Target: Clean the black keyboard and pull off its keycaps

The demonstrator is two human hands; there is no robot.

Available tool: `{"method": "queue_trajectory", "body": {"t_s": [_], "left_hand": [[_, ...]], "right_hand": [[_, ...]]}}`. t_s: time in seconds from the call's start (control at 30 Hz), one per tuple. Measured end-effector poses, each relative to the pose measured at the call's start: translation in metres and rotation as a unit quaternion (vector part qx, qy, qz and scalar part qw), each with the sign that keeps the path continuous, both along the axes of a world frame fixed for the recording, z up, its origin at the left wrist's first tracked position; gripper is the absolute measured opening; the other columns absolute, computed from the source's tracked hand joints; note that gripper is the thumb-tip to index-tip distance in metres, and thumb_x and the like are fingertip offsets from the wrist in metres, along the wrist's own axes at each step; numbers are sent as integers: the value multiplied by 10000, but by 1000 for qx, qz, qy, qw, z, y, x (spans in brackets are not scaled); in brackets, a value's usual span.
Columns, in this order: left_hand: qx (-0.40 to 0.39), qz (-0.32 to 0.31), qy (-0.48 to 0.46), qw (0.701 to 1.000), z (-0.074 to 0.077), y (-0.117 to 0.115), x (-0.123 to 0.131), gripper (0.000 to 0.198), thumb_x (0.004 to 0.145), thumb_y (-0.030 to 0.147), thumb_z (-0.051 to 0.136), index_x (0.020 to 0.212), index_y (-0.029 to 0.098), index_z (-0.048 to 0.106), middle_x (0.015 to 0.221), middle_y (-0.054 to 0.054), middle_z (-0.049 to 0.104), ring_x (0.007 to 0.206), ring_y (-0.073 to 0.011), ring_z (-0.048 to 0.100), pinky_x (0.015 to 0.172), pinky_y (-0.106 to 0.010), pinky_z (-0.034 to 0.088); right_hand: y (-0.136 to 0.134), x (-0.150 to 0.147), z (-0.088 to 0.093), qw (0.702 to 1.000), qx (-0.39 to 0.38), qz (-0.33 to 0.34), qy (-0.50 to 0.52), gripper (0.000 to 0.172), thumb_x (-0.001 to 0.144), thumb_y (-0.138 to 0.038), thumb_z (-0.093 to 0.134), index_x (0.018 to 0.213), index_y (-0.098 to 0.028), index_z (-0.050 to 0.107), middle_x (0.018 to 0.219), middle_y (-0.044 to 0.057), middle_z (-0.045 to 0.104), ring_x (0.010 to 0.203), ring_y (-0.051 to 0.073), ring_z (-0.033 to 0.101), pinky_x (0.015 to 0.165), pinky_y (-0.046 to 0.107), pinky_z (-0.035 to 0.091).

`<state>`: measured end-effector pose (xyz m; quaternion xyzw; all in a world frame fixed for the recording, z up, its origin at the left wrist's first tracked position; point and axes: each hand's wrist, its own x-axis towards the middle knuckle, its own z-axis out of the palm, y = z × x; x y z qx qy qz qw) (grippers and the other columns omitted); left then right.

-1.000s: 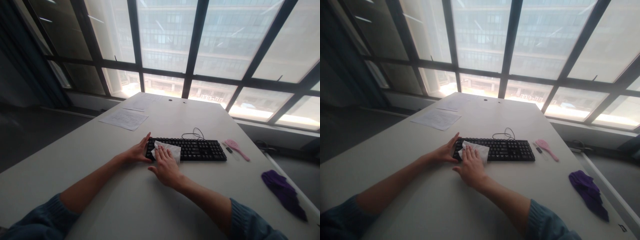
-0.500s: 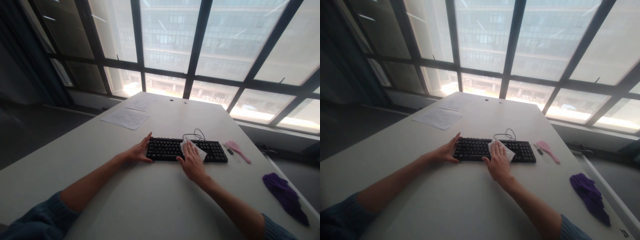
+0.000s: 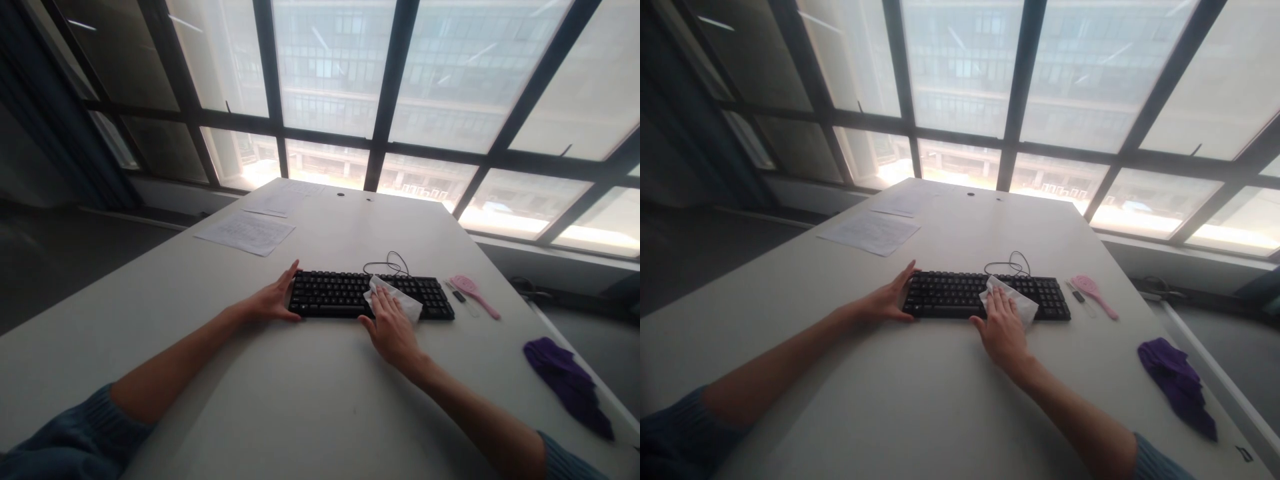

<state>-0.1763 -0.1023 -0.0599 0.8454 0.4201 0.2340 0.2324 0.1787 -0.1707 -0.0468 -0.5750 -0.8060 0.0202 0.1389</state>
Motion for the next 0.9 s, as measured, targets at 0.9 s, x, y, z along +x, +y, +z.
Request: {"method": "queue_trajectory", "body": {"t_s": [0.9], "left_hand": [[3,3,7,1000,2,-1,3,1450,631,534,882,1574,295,-194,1592,-204,268,1462,-420,300,1180,-597,278]], "right_hand": [[5,0,-8,996,50,3,73,619,1039,-477,339,1493,-68,441,1595,180,347,1514,260,261,1229,465,225]]}}
